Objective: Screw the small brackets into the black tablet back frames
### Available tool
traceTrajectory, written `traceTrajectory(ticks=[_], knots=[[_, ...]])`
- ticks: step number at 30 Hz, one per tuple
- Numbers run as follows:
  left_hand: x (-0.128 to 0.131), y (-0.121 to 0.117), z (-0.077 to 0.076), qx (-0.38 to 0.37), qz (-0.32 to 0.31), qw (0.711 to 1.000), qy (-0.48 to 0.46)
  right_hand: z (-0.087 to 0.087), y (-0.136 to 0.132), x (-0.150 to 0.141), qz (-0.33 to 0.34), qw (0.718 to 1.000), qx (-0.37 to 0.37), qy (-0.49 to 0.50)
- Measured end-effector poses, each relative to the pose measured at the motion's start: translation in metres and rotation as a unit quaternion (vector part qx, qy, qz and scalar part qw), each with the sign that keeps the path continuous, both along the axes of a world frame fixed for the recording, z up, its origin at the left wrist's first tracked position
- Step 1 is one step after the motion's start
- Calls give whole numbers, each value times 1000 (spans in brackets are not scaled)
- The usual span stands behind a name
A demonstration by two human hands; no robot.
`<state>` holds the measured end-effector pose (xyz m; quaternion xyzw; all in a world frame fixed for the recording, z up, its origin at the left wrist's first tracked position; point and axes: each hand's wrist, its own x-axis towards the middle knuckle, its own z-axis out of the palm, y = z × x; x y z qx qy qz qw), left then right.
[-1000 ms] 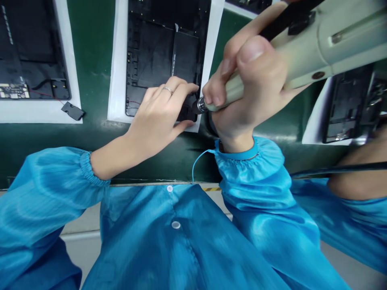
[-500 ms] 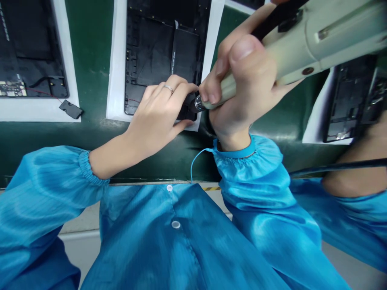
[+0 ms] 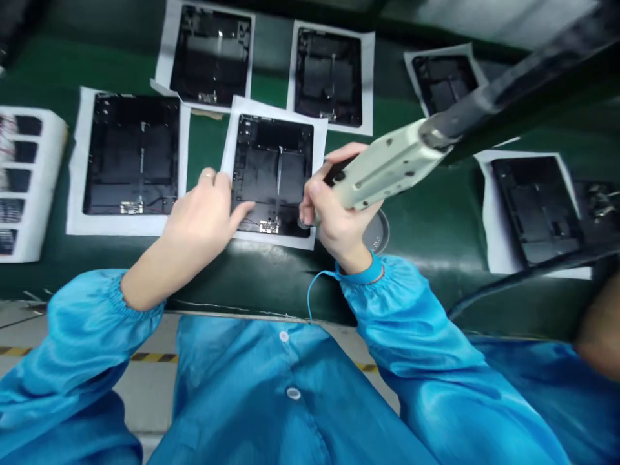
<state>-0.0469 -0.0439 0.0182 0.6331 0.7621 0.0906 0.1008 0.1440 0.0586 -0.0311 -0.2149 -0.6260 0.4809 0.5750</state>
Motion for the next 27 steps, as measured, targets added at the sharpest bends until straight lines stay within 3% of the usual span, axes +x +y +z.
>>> traceTrajectory(ticks=[2, 5, 7, 10, 14, 16, 19, 21, 24, 27], knots=[[-11, -3, 3, -68, 52, 995, 53, -3, 0, -4, 6, 1000, -1, 3], [-25, -1, -6, -112, 33, 993, -4, -2, 5, -4, -1, 1000, -13, 5], [-34, 3, -15, -70, 16, 989, -133, 2, 9, 4, -19, 1000, -21, 14], [-42, 8, -26, -4, 34, 954, -299, 12, 14, 25, -76, 995, -25, 51], [-53, 21, -32, 36, 72, 903, -421, 19, 17, 49, -150, 982, -39, 105], [-71, 36, -29, 70, 86, 883, -455, 20, 18, 53, -167, 978, -57, 112], [-125, 70, -16, 171, 87, 883, -429, 21, 16, 53, -188, 972, -83, 114], [-177, 95, -5, 240, 122, 901, -339, 22, 15, 51, -203, 968, -92, 115], [-260, 123, 7, 275, 180, 912, -244, 25, 15, 50, -221, 963, -109, 106], [-323, 132, 6, 276, 185, 929, -165, 26, 15, 49, -240, 957, -124, 104]])
